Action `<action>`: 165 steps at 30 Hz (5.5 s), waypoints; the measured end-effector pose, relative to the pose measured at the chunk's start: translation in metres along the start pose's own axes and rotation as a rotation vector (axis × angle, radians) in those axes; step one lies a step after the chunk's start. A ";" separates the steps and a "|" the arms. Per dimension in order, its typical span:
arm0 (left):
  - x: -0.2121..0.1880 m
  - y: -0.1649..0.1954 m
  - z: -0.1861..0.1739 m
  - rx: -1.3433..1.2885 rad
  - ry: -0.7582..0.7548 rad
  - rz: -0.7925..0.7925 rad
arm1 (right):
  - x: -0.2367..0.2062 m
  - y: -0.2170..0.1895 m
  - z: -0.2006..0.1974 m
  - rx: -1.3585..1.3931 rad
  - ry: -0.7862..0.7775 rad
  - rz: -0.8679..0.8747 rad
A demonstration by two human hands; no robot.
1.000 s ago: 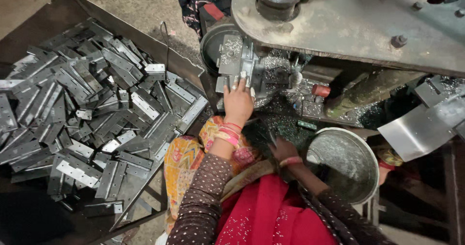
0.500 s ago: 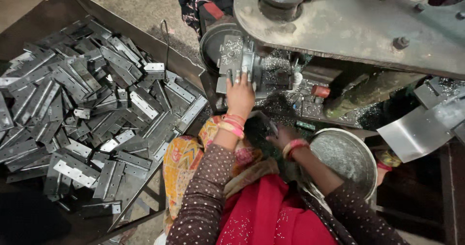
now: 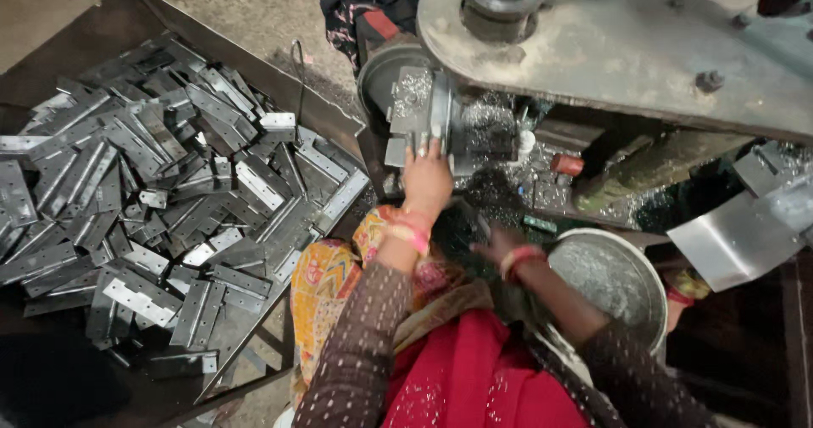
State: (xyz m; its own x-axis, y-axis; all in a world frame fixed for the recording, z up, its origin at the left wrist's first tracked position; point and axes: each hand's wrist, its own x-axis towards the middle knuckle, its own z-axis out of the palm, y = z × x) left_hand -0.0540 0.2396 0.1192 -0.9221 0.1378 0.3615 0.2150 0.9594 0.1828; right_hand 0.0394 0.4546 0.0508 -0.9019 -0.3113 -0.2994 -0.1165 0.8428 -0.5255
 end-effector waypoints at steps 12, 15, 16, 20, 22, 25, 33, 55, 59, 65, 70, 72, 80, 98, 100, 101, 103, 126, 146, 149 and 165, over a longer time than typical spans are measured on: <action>0.010 -0.002 0.018 -0.130 -0.002 0.013 | -0.028 0.003 0.044 -0.135 -0.014 0.271; 0.016 -0.009 0.014 -0.079 0.039 0.039 | -0.007 0.003 0.017 -0.071 -0.045 0.243; 0.020 -0.010 0.013 -0.076 0.060 0.050 | -0.002 0.002 0.006 -0.074 -0.078 0.220; 0.044 -0.014 0.009 -0.038 -0.115 -0.032 | -0.001 -0.004 -0.006 -0.128 -0.167 0.239; 0.053 -0.014 0.007 -0.015 -0.099 -0.022 | -0.012 -0.004 0.009 -0.045 -0.039 0.204; 0.058 -0.015 0.004 0.002 -0.089 -0.005 | -0.025 0.001 0.040 -0.071 0.048 0.230; 0.058 -0.016 -0.005 0.037 -0.220 0.002 | -0.012 -0.005 0.016 -0.104 0.006 0.239; -0.032 0.015 -0.078 -0.200 0.064 0.131 | -0.034 -0.046 -0.039 0.050 0.821 -0.097; -0.014 0.013 -0.095 -0.051 0.341 0.097 | -0.031 -0.041 -0.039 0.063 0.842 -0.187; -0.005 0.007 -0.062 -0.009 0.086 0.122 | -0.033 -0.041 -0.035 0.020 0.863 -0.198; -0.023 -0.012 -0.051 0.057 0.131 -0.032 | -0.034 -0.042 -0.036 0.171 0.792 -0.128; -0.034 -0.010 -0.056 0.082 0.123 0.009 | -0.034 -0.043 -0.037 0.130 0.788 -0.150; -0.026 0.013 -0.047 0.026 -0.116 0.031 | -0.037 -0.048 -0.042 0.101 0.719 -0.113; -0.013 -0.005 -0.018 0.009 -0.048 0.042 | -0.012 -0.001 0.010 -0.115 0.238 -0.173; -0.003 -0.004 -0.009 -0.011 -0.052 0.032 | -0.007 -0.006 -0.002 -0.150 0.015 0.089; 0.004 -0.004 -0.006 -0.009 -0.019 0.035 | -0.006 -0.007 -0.003 -0.170 -0.090 0.217; 0.012 -0.004 -0.001 -0.012 0.017 0.025 | -0.010 -0.010 0.004 -0.136 -0.054 0.261; 0.012 0.001 0.018 -0.022 0.184 0.030 | -0.033 -0.003 0.047 -0.112 0.157 0.074; 0.042 -0.008 0.005 -0.014 -0.084 0.026 | -0.032 0.000 0.038 0.027 0.157 0.094; 0.040 -0.009 -0.002 -0.023 -0.099 0.031 | -0.019 0.003 0.022 -0.108 -0.004 0.248; 0.041 -0.002 -0.007 -0.023 0.018 0.080 | -0.033 -0.001 0.040 -0.212 0.131 -0.013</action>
State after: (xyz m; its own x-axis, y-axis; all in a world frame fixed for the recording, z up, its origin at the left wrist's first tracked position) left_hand -0.0901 0.2421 0.1402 -0.8958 0.2092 0.3921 0.2952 0.9396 0.1731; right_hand 0.0854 0.4465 0.0294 -0.9444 -0.2749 -0.1803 -0.2008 0.9166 -0.3456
